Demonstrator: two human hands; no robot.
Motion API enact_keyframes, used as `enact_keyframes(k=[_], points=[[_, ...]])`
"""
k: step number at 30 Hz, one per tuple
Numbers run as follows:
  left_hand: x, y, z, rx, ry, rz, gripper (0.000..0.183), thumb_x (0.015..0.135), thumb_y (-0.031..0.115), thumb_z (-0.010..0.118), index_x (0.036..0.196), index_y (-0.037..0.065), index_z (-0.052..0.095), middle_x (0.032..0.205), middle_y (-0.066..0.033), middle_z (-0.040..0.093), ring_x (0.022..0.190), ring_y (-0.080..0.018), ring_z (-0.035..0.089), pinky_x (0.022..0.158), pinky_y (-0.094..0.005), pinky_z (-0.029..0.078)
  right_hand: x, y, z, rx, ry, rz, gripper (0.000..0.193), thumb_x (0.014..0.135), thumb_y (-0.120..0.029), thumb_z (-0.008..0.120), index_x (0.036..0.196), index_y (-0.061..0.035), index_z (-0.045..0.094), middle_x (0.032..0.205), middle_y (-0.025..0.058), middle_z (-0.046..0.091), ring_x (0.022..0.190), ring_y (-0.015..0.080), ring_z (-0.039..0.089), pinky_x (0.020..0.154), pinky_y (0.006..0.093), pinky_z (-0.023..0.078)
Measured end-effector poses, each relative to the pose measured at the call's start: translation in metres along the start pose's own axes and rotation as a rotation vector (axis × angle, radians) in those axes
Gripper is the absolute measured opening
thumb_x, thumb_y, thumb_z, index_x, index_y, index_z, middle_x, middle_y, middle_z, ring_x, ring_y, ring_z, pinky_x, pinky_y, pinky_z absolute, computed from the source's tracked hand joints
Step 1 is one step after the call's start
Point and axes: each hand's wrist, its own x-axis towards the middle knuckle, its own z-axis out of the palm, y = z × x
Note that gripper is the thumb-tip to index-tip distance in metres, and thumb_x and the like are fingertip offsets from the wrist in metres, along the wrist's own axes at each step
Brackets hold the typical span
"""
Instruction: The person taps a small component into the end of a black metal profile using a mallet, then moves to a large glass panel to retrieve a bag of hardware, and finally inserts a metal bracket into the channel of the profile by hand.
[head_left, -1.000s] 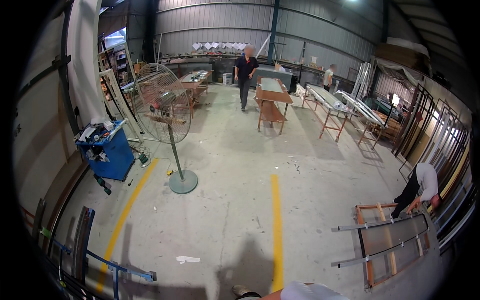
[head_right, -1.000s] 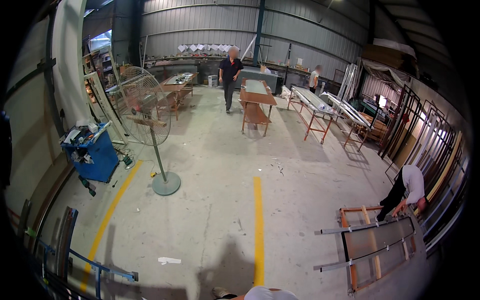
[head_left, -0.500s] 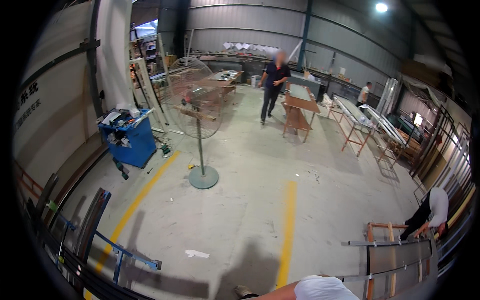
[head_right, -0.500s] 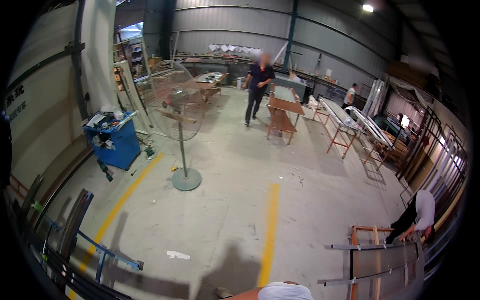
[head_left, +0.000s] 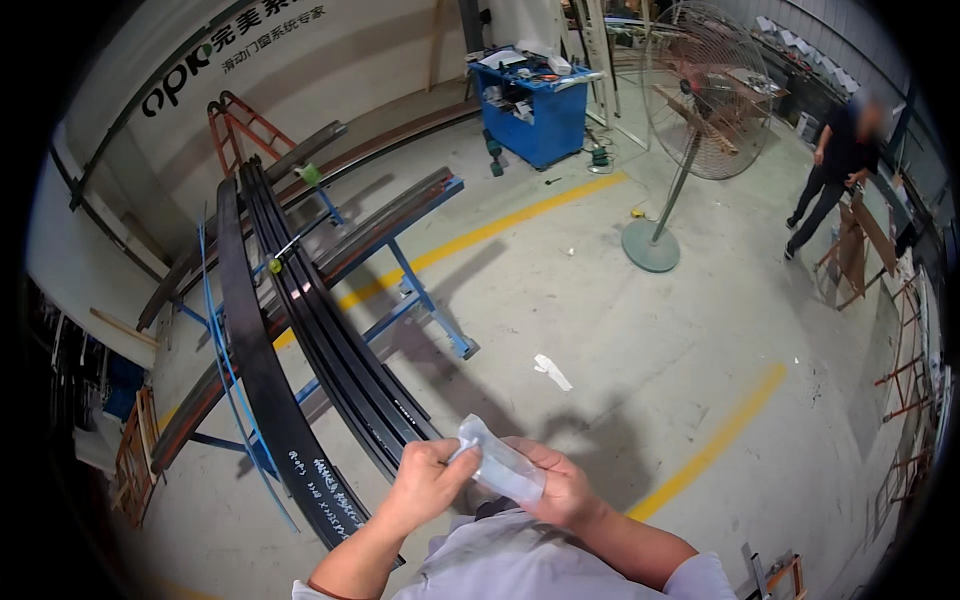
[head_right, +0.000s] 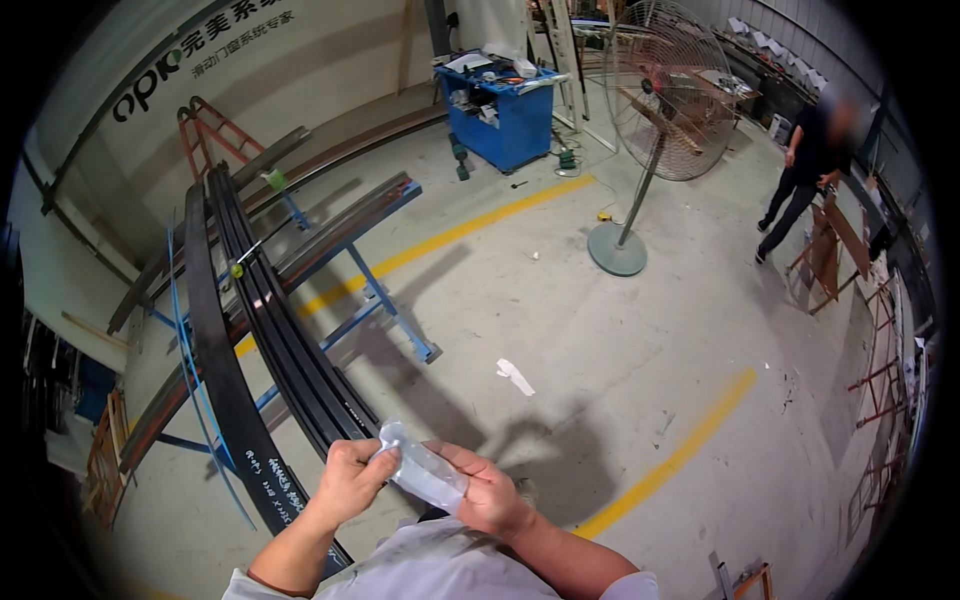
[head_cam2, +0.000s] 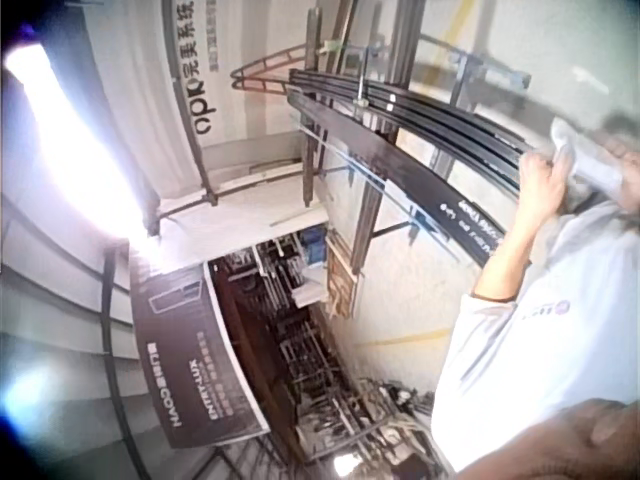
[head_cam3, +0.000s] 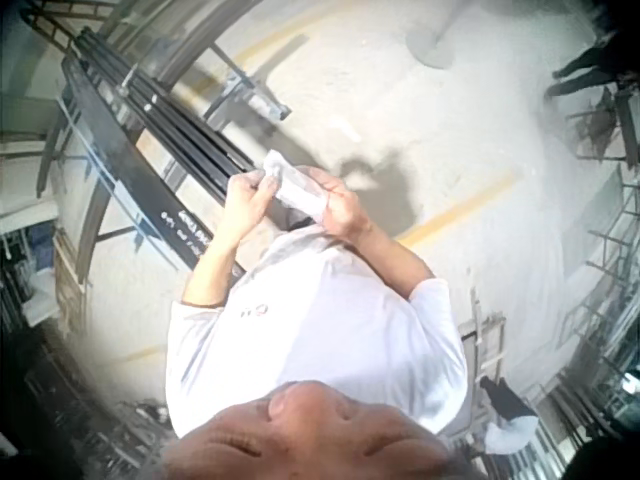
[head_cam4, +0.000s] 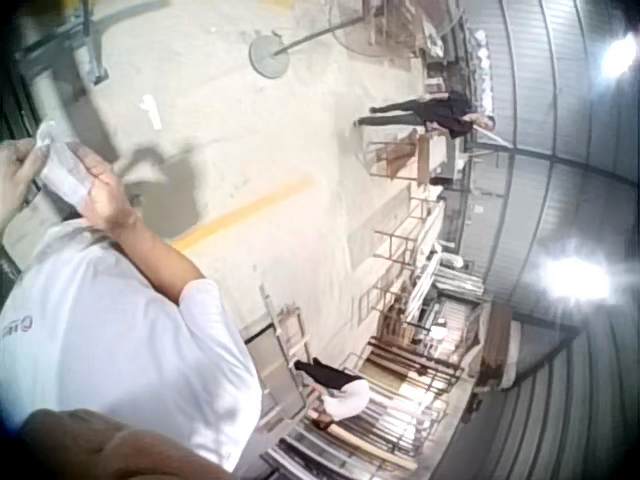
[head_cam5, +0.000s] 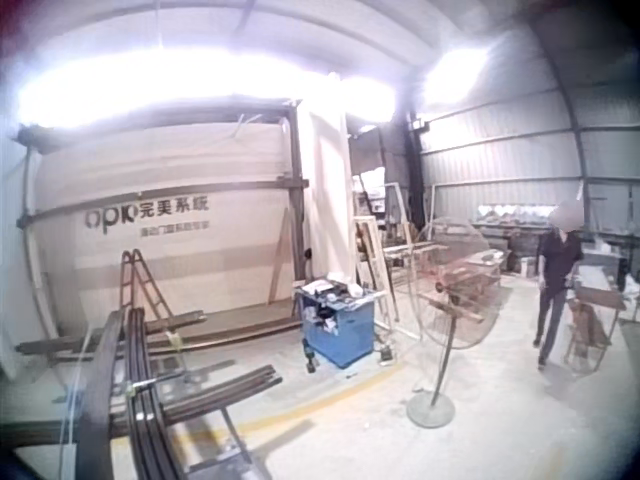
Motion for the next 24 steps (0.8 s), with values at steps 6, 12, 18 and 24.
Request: enact_keyframes(k=[6,12,18,24], points=[[-0.01,0.024,0.008,0.182,0.133,0.394,0.027,0.086,0.012,0.07,0.063,0.001,0.062,0.053,-0.0124,0.051,0.048,-0.0296,0.055,0.046,-0.0396,0.043,-0.003,0.009,-0.03,0.428,-0.21,0.068,0.054,0.102,-0.015,0.054,0.151,-0.0011,0.038,0.147,0.0191,0.05,0.133,0.0346,0.052,0.106,0.0562,0.045],[-0.002,0.024,0.01,0.438,-0.021,0.521,0.026,0.083,0.013,0.071,0.061,0.004,0.06,0.054,-0.0101,0.052,0.045,-0.0285,0.052,0.044,-0.0398,0.042,-0.005,0.005,-0.036,0.434,-0.278,-0.012,0.055,0.098,-0.025,0.065,0.143,0.002,0.049,0.129,0.0179,0.064,0.101,0.0304,0.068,0.084,0.0505,0.056],[-0.012,0.017,0.026,-0.001,0.308,0.316,0.027,0.092,0.01,0.063,0.066,0.0,0.059,0.061,-0.0114,0.053,0.051,-0.0257,0.05,0.051,-0.0366,0.041,-0.009,-0.019,-0.015,-0.082,-0.088,0.063,0.046,0.097,-0.016,0.064,0.136,0.0061,0.054,0.104,0.0182,0.069,0.088,0.0251,0.069,0.074,0.038,0.057],[-0.026,0.008,0.06,-0.829,0.287,-0.163,0.026,0.098,0.019,0.06,0.102,-0.006,0.062,0.085,-0.0121,0.065,0.068,-0.0251,0.061,0.06,-0.0379,0.05,-0.008,-0.012,0.003,-0.136,0.015,-0.012,0.029,0.097,-0.003,0.057,0.125,0.0037,0.059,0.094,0.0137,0.069,0.084,0.0208,0.069,0.073,0.0343,0.057]])
